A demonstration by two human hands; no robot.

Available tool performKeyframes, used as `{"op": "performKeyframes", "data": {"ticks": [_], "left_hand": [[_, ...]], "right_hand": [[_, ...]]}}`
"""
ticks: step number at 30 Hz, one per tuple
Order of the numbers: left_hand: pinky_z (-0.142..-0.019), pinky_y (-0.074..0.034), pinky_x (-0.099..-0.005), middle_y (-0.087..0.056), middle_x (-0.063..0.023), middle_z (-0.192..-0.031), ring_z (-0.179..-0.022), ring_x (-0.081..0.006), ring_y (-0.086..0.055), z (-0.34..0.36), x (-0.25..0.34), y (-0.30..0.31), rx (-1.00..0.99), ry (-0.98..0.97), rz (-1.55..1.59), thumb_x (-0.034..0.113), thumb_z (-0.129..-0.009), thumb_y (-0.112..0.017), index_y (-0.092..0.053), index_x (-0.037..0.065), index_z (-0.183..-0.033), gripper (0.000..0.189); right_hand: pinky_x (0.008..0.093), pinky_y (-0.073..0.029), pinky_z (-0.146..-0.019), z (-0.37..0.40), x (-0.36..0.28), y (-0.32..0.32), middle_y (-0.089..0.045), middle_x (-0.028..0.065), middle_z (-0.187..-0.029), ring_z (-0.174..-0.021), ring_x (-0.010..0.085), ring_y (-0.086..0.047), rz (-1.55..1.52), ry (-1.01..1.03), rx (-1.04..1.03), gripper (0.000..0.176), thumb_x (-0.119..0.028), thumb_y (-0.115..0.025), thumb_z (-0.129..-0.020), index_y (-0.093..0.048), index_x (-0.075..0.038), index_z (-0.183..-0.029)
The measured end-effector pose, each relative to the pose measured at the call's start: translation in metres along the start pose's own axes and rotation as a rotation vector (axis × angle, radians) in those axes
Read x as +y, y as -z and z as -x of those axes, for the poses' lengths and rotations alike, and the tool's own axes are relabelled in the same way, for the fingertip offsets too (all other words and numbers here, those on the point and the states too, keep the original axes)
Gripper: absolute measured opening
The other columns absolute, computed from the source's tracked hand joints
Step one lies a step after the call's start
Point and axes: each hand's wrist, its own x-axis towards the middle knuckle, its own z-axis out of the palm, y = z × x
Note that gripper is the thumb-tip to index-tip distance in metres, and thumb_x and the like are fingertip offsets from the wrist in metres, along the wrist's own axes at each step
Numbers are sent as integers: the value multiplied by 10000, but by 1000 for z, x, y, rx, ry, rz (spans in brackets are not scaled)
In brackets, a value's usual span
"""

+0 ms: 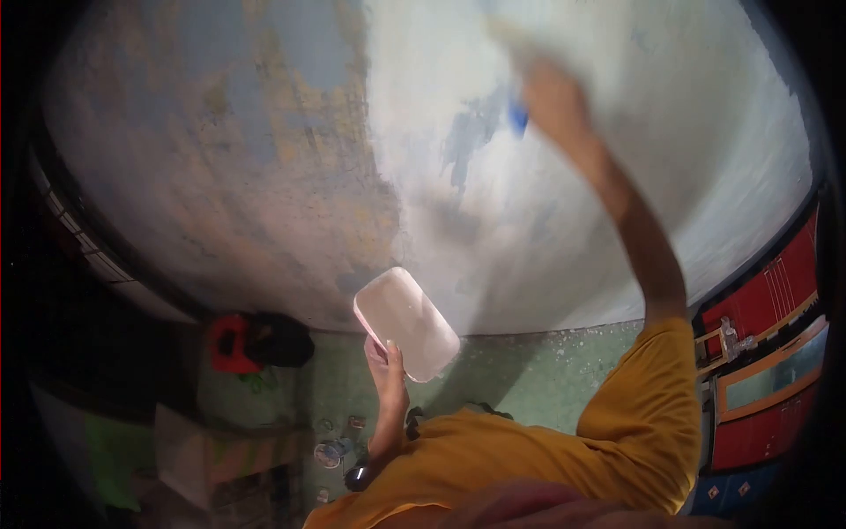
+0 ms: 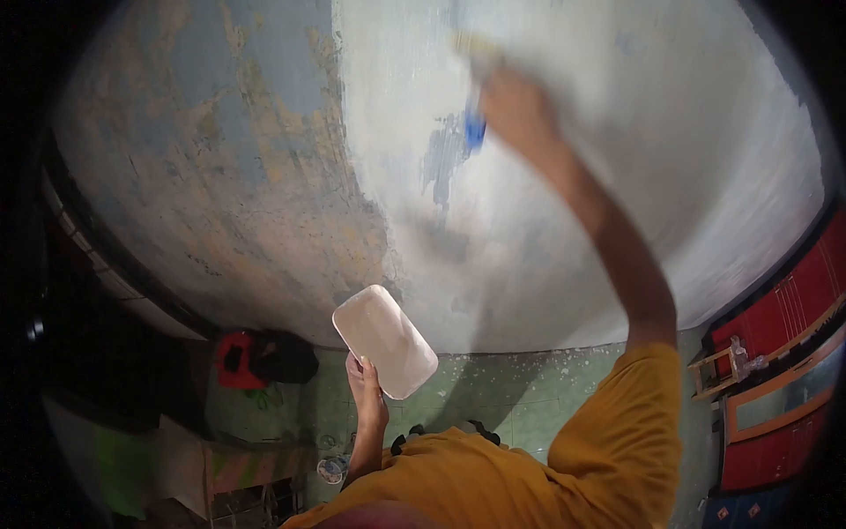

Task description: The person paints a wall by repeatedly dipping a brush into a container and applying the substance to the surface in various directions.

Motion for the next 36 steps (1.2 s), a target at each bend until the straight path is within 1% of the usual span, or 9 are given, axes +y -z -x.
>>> {"op": "performKeyframes", "data": {"ticks": [5,10,14,19,22,23,24,31,36], "left_hand": [[-958,-356,-295,-442,-112,-1234,-1108,-146,-429,-2,8,22,-7,61,-2,271,-944,-539,-287,-22,-1350,560],[-971,-352,-306,-433,-117,-1251,-1120,-155,-429,-9,13,39,-21,39,-8,270,-944,-540,-285,-19,-1352,561],[-978,-349,-313,-432,-122,-1261,-1133,-164,-431,3,15,52,-23,26,22,272,-943,-544,-283,-20,-1354,568],[-982,-347,-314,-441,-121,-1253,-1135,-167,-433,2,14,51,-33,23,25,269,-941,-545,-290,-19,-1352,564],[-973,-360,-319,-470,-93,-1205,-1119,-159,-456,5,19,52,-21,1,-33,386,-933,-549,-354,-2,-1290,562],[-974,-359,-319,-469,-94,-1207,-1122,-160,-455,8,22,60,-28,-10,-30,381,-936,-544,-353,-3,-1292,557],[-976,-357,-320,-467,-95,-1210,-1124,-161,-453,8,21,63,-34,-15,-24,376,-939,-539,-352,-4,-1293,552],[-975,-350,-307,-439,-113,-1249,-1124,-159,-430,8,22,73,-50,7,45,264,-940,-540,-291,-21,-1351,559],[-982,-345,-310,-430,-112,-1256,-1130,-158,-422,6,20,80,-51,22,-5,292,-936,-546,-292,-20,-1353,579]], "right_hand": [[358,-514,-781,155,-153,-32,-611,83,-1140,-1023,243,-583,-503,74,-254,294,-108,-604,-711,-679,-68,-993],[382,-503,-830,59,-87,22,-591,56,-1227,-1029,237,-597,-607,-163,-690,395,-113,-590,-783,-633,-188,-1169],[387,-510,-788,-57,26,61,-659,165,-968,-900,358,-618,-547,-474,-235,312,-112,-650,-753,-638,-20,-1051],[398,-479,-821,-155,64,128,-633,203,-1025,-947,342,-601,-399,-254,130,270,-159,-581,-867,-614,33,-1054],[374,-491,-778,-119,30,93,-629,180,-985,-911,287,-608,-130,-126,110,313,-197,-569,-902,-573,33,-1114],[397,-509,-747,-94,4,95,-649,135,-891,-849,313,-622,-20,-117,-256,267,-101,-602,-766,-642,-24,-1018],[403,-502,-709,-57,-13,55,-627,116,-859,-816,282,-614,41,49,49,243,-104,-557,-780,-646,-37,-996],[345,-511,-796,149,-217,8,-596,75,-1158,-1000,214,-583,-447,55,-286,304,-155,-600,-756,-653,-56,-1038],[333,-498,-854,159,-233,25,-581,25,-1230,-1076,198,-576,-700,13,-591,299,-158,-602,-782,-657,-138,-1075]]}}
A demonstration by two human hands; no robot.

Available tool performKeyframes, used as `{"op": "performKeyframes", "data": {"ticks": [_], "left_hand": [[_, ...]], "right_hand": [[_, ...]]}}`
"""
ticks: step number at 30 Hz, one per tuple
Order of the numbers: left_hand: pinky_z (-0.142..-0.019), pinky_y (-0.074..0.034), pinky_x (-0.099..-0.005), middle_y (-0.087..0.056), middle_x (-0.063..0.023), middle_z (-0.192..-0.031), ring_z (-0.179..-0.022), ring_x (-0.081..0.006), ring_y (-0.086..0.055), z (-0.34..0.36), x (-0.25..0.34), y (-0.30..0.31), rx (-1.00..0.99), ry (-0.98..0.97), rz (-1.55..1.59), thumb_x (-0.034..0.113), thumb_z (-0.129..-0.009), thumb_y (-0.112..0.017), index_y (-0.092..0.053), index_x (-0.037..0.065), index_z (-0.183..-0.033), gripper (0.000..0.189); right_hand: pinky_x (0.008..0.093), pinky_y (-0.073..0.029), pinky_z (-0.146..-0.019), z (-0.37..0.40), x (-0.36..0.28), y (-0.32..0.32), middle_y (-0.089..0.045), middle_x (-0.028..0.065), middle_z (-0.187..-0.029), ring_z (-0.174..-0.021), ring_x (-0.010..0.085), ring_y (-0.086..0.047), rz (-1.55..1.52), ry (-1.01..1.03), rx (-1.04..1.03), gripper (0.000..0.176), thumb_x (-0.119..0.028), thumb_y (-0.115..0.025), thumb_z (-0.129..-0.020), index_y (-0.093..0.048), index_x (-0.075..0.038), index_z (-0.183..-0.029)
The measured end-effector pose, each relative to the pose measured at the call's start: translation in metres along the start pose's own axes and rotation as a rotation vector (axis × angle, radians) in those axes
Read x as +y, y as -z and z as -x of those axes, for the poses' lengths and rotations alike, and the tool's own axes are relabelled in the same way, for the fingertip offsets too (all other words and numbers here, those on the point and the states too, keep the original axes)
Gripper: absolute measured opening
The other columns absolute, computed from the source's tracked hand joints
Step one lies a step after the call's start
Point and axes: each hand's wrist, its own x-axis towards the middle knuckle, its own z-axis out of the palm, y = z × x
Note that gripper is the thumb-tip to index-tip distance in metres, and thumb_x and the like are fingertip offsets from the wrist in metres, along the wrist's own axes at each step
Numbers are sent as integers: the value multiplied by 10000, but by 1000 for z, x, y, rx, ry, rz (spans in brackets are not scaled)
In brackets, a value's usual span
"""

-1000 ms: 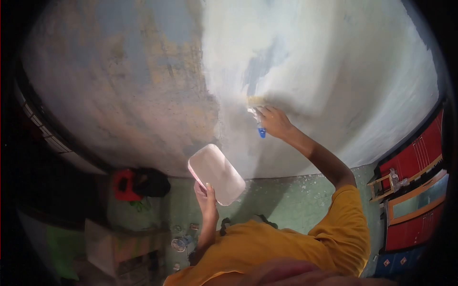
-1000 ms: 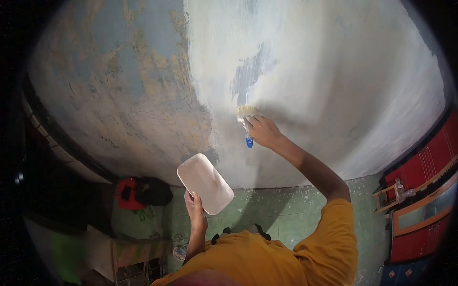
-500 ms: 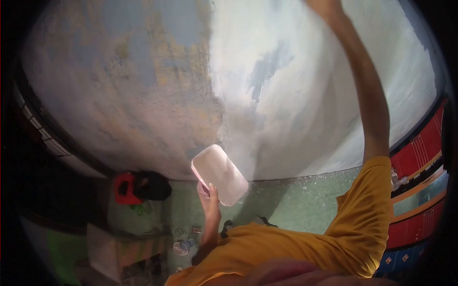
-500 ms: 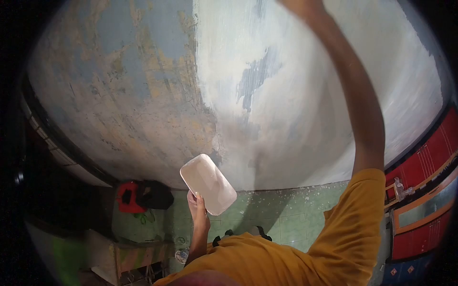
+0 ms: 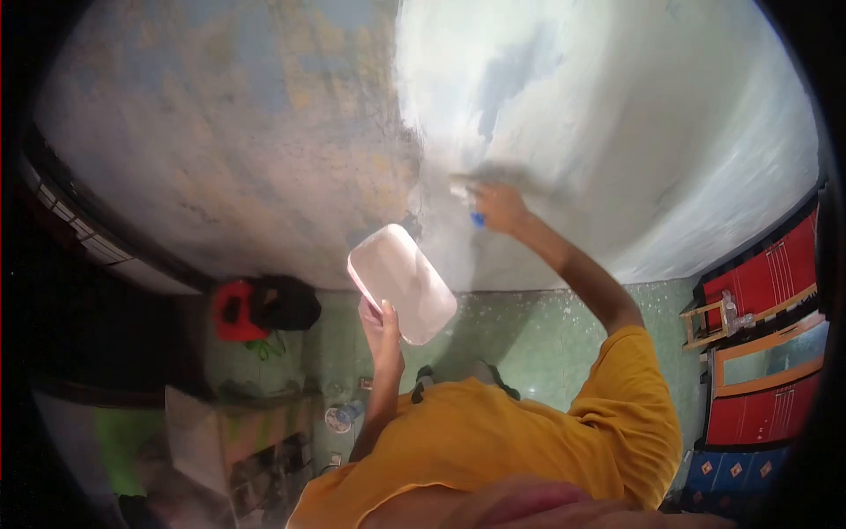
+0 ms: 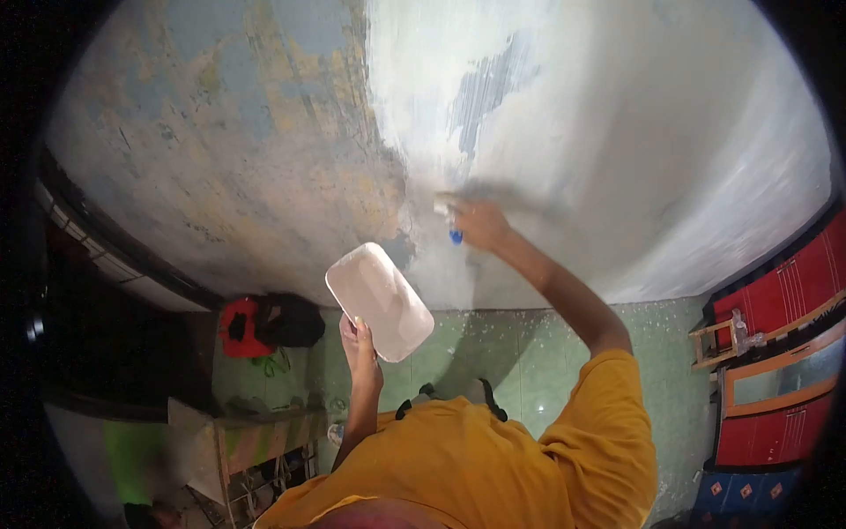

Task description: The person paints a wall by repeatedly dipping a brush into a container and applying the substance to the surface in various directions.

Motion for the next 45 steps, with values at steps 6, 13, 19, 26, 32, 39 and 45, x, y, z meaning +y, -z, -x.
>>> {"op": "performKeyframes", "data": {"ticks": [6,13,19,26,32,39,45], "left_hand": [[-999,-329,-323,-428,-117,-1267,-1145,-165,-417,13,-4,5,17,18,0,318,-934,-549,-285,-25,-1359,607],[-1013,-320,-336,-427,-134,-1277,-1171,-182,-413,29,-9,14,50,53,-9,326,-923,-565,-282,-33,-1359,631],[-1018,-314,-344,-425,-137,-1279,-1184,-195,-407,2,-21,16,97,81,-69,329,-922,-565,-285,-35,-1351,629],[-1020,-310,-351,-417,-143,-1281,-1178,-200,-404,4,-22,14,106,76,-111,349,-920,-563,-276,-46,-1354,653],[-971,-361,-345,-429,-143,-1244,-1135,-195,-421,-16,-23,-2,89,83,-183,334,-922,-555,-275,-51,-1356,644],[-927,-387,-303,-484,-103,-1177,-1070,-154,-464,-38,-29,-41,15,79,-160,303,-931,-552,-309,-36,-1344,586],[-985,-348,-306,-439,-123,-1292,-1173,-166,-428,-34,-43,-77,-141,31,-78,259,-935,-549,-279,-44,-1362,590]], "right_hand": [[331,-494,-888,-46,55,143,-537,-21,-1315,-1123,177,-560,212,-75,308,270,-154,-634,-775,-693,-204,-1033],[355,-501,-777,-38,38,99,-598,95,-1100,-982,266,-569,468,-114,566,409,-112,-612,-753,-609,-26,-1152],[357,-459,-854,11,-4,-97,-616,84,-1077,-984,230,-570,65,-44,279,346,-117,-592,-765,-628,-14,-1093],[366,-488,-773,55,-22,-168,-629,94,-986,-915,253,-610,-305,-189,117,285,-149,-635,-794,-628,-22,-1049],[328,-506,-709,54,-44,-87,-648,112,-984,-801,223,-640,-863,-628,532,287,-169,-687,-836,-599,21,-1032],[272,-488,-746,84,-100,50,-639,67,-978,-842,118,-599,-1462,-1014,655,217,-63,-657,-855,-590,18,-1045],[297,-509,-652,108,-118,45,-674,89,-845,-751,162,-649,-945,-865,526,157,-73,-681,-816,-630,0,-946]]}}
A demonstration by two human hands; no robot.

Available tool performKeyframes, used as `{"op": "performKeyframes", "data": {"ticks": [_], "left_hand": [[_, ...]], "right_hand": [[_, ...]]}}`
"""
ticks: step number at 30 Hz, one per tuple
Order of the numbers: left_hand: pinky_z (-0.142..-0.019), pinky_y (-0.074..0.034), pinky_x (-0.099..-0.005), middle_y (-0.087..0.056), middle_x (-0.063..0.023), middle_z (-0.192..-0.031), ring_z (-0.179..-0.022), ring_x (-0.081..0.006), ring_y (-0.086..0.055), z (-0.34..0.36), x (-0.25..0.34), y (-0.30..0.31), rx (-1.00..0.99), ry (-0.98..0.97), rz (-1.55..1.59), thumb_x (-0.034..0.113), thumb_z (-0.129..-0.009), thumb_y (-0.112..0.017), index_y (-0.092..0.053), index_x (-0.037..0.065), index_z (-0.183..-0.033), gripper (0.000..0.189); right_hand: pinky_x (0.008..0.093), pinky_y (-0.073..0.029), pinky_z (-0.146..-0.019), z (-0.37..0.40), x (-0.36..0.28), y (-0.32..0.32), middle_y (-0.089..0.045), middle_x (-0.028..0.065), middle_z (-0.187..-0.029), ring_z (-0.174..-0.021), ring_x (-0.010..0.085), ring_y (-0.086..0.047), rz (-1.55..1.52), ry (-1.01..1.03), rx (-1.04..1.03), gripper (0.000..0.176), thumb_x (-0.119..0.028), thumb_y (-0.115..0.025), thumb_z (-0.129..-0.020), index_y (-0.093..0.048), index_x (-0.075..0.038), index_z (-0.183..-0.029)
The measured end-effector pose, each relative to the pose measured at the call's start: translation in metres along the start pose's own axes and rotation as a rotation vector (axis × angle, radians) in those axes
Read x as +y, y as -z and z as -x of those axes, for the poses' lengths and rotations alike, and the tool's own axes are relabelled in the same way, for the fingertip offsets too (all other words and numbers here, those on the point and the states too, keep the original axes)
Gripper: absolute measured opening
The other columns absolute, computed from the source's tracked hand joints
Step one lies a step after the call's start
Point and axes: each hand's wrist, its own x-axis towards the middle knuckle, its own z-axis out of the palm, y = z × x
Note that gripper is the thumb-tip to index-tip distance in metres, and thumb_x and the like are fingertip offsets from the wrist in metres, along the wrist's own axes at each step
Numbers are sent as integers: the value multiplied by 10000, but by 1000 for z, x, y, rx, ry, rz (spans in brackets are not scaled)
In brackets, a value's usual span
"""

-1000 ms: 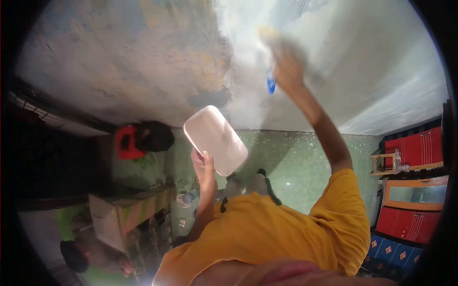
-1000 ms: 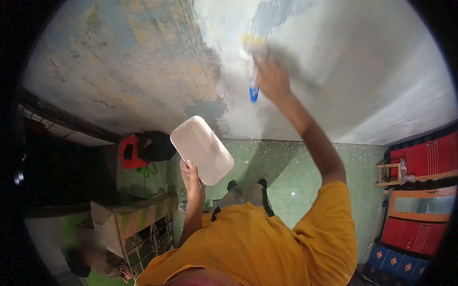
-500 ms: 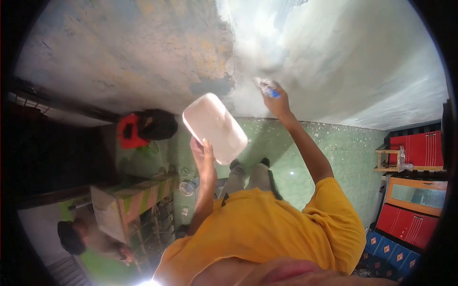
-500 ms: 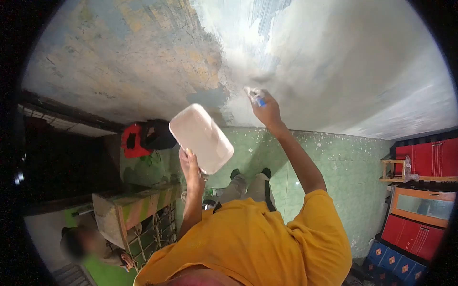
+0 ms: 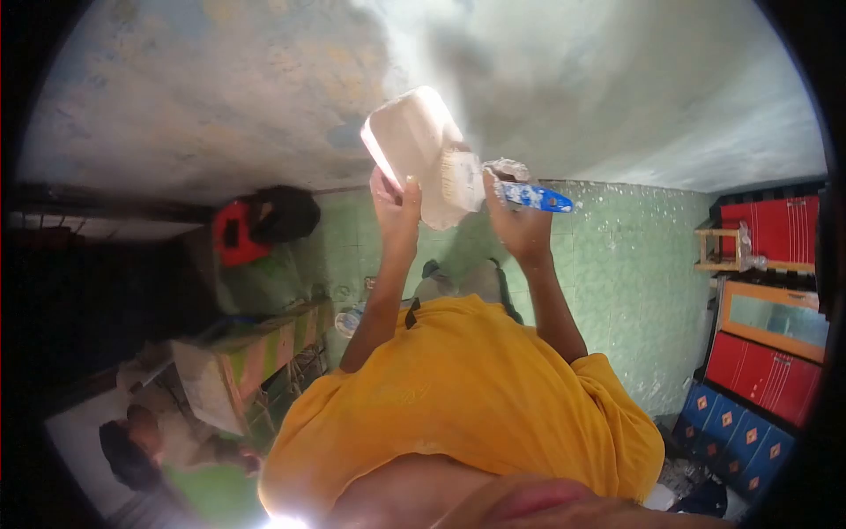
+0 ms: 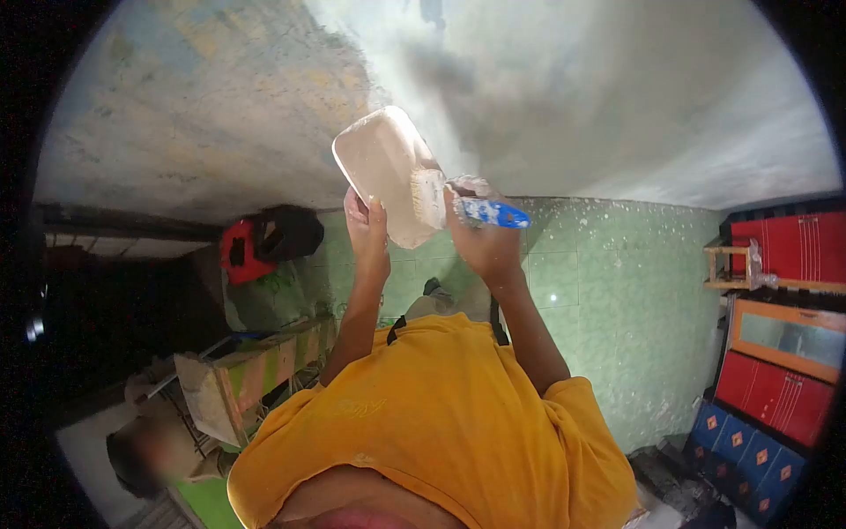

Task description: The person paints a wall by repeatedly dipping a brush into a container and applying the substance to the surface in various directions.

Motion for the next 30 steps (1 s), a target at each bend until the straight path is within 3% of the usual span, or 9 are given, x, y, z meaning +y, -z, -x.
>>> {"op": "performKeyframes", "data": {"ticks": [2,11,14,17,18,20,22,25,30], "left_hand": [[-1011,-329,-315,-413,-134,-1324,-1201,-176,-412,1,3,-15,-92,4,-18,248,-934,-552,-263,-45,-1370,600],[-1024,-320,-330,-400,-136,-1314,-1208,-194,-405,25,-33,-123,-384,-110,31,376,-849,-671,-233,-35,-1384,805],[-1008,-360,-336,-365,-135,-1324,-1208,-204,-404,30,-42,-155,-468,-64,92,224,-812,-706,-188,-41,-1383,815],[-986,-370,-326,-368,-130,-1311,-1194,-197,-407,28,-51,-188,-492,-50,109,228,-823,-692,-187,-48,-1379,800],[-997,-354,-329,-377,-132,-1311,-1199,-197,-405,24,-52,-189,-509,-42,62,297,-831,-684,-191,-45,-1385,817],[-1020,-324,-334,-395,-136,-1311,-1209,-196,-400,24,-49,-207,-531,-19,7,434,-845,-667,-199,-40,-1397,865],[-1025,-317,-332,-394,-139,-1316,-1220,-197,-392,20,-55,-221,-528,13,-2,433,-858,-652,-199,-46,-1395,851],[-1034,-306,-330,-389,-145,-1329,-1237,-198,-380,13,-60,-235,-524,42,-24,425,-879,-626,-201,-52,-1392,820],[-1046,-291,-330,-384,-144,-1345,-1248,-196,-374,-8,-64,-249,-553,106,-23,419,-891,-610,-206,-49,-1393,796]], "right_hand": [[305,-509,-626,-1,-4,9,-671,133,-794,-671,252,-664,114,36,21,153,-92,-704,-777,-648,-17,-899],[328,-505,-588,5,16,97,-652,138,-754,-663,289,-653,310,-214,271,124,-127,-689,-766,-645,-56,-858],[304,-501,-580,5,24,130,-651,116,-737,-634,242,-655,292,-247,334,102,-105,-671,-785,-632,-47,-859],[276,-494,-577,3,36,163,-646,89,-709,-616,174,-645,155,-224,462,92,-74,-648,-812,-624,-36,-892],[251,-490,-577,7,43,164,-641,66,-743,-647,121,-624,229,-175,485,94,-53,-621,-847,-608,-15,-932],[238,-502,-573,9,59,180,-621,68,-827,-666,110,-603,-10,-268,609,123,-61,-626,-859,-593,1,-960],[229,-527,-576,9,69,194,-603,79,-924,-691,122,-605,-207,-373,698,153,-77,-608,-877,-572,10,-997],[242,-531,-591,6,89,206,-607,75,-918,-731,130,-616,-622,-461,850,154,-106,-586,-887,-577,-4,-1002],[262,-530,-645,-12,123,212,-605,61,-941,-777,139,-618,-838,-495,973,256,-169,-606,-885,-550,-11,-1078]]}}
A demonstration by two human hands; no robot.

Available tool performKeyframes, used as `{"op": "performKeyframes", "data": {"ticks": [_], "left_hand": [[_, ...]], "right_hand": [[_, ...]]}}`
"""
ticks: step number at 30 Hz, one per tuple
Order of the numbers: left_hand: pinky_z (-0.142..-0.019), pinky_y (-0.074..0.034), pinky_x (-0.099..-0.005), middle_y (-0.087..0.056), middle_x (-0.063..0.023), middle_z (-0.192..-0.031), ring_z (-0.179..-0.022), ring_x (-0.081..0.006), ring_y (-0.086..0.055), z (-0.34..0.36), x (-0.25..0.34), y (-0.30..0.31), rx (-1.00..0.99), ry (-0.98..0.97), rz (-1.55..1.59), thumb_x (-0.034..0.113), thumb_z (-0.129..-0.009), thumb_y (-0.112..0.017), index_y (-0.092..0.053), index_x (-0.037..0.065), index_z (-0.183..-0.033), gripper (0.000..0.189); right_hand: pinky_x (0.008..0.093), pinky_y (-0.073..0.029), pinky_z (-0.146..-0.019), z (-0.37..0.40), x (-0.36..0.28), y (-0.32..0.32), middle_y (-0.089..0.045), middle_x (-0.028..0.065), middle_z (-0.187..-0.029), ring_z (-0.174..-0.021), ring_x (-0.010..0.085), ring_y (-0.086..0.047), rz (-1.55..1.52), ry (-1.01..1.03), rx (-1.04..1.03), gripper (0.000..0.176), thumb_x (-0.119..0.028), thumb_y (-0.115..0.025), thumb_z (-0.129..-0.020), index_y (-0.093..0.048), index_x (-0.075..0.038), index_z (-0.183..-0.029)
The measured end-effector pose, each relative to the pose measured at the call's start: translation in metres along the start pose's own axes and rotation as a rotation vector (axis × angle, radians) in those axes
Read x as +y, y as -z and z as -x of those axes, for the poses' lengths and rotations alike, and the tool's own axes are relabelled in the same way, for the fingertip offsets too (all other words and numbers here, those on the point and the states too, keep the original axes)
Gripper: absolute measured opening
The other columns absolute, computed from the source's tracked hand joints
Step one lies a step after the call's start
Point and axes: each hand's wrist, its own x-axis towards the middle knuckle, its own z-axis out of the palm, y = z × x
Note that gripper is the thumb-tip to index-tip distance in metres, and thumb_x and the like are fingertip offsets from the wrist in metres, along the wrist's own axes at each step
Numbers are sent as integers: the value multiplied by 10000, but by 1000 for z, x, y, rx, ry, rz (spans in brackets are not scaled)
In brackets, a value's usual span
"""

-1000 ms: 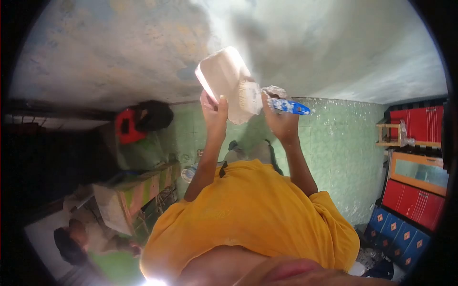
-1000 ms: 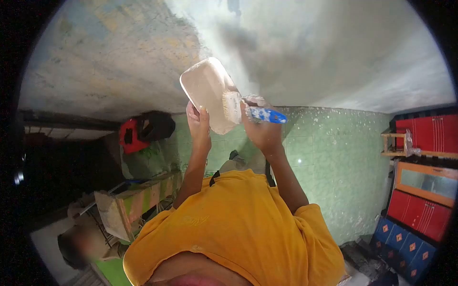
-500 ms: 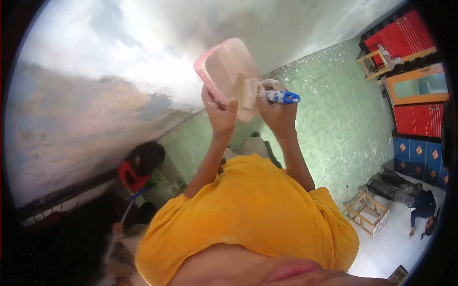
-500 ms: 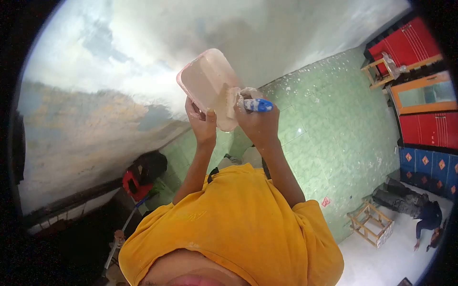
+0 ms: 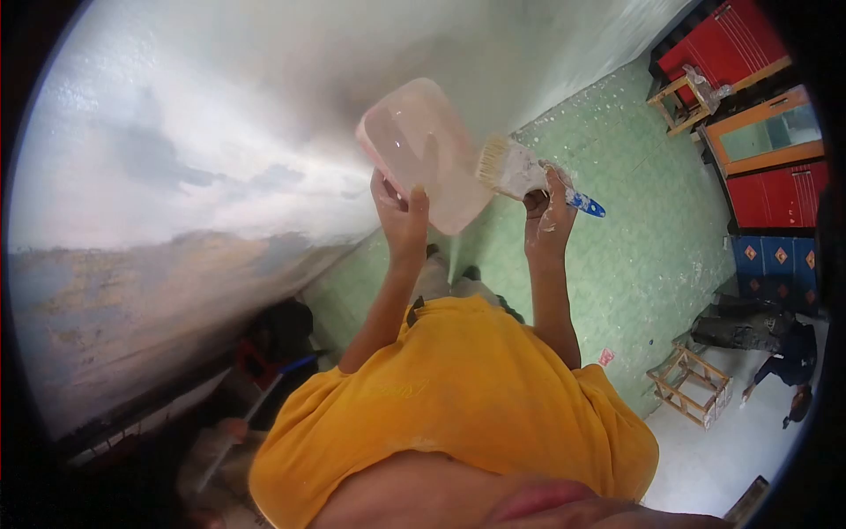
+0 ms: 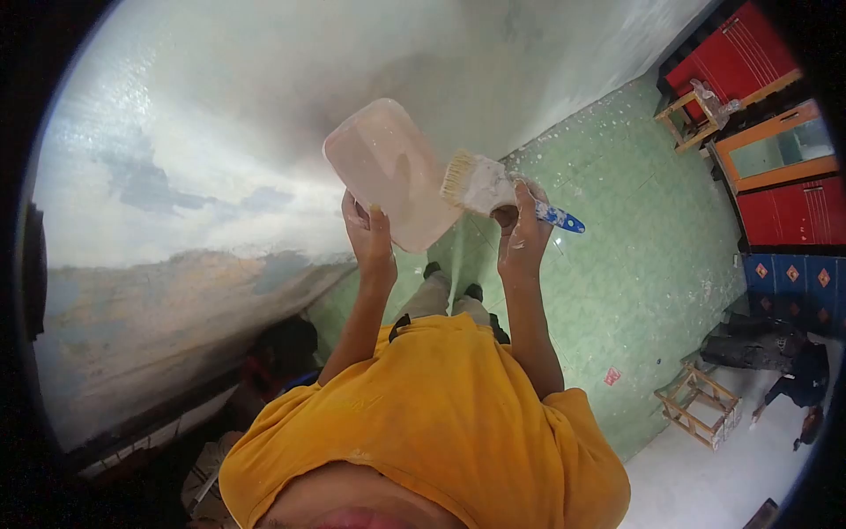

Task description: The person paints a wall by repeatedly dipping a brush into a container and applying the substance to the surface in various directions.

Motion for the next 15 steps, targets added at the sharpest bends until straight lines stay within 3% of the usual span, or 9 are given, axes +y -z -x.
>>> {"op": "performKeyframes", "data": {"ticks": [2,5,8,11,15], "left_hand": [[-1050,-287,-333,-384,-138,-1347,-1247,-196,-375,-7,1,5,-17,-4,9,424,-890,-611,-206,-44,-1394,798],[-965,-374,-312,-407,-131,-1292,-1168,-187,-421,-17,10,15,8,103,87,193,-875,-614,-179,-24,-1399,716],[-1001,-347,-325,-399,-132,-1313,-1192,-201,-413,-35,5,34,-24,98,66,130,-869,-585,-180,-19,-1403,687],[-1013,-338,-324,-421,-117,-1290,-1199,-182,-414,-42,2,44,-24,71,-31,385,-893,-602,-265,-18,-1355,699],[-1017,-331,-328,-410,-115,-1300,-1196,-179,-413,-52,0,55,-48,74,-92,387,-891,-604,-262,-17,-1356,704]], "right_hand": [[273,-524,-668,-11,5,-8,-606,56,-940,-780,144,-616,-30,4,58,258,-171,-608,-885,-546,-20,-1085],[284,-515,-688,-36,5,-27,-606,65,-942,-787,160,-615,-44,71,45,251,-165,-604,-887,-538,-30,-1089],[305,-522,-730,-82,4,-65,-596,83,-943,-792,184,-619,-143,190,-100,230,-145,-600,-889,-522,-25,-1070],[323,-528,-763,-121,-7,-116,-578,94,-943,-802,202,-619,-164,276,-140,217,-130,-600,-890,-508,-20,-1052],[358,-529,-816,-171,0,-150,-554,87,-942,-861,234,-628,-208,387,-144,210,-137,-594,-894,-499,-40,-1055]]}}
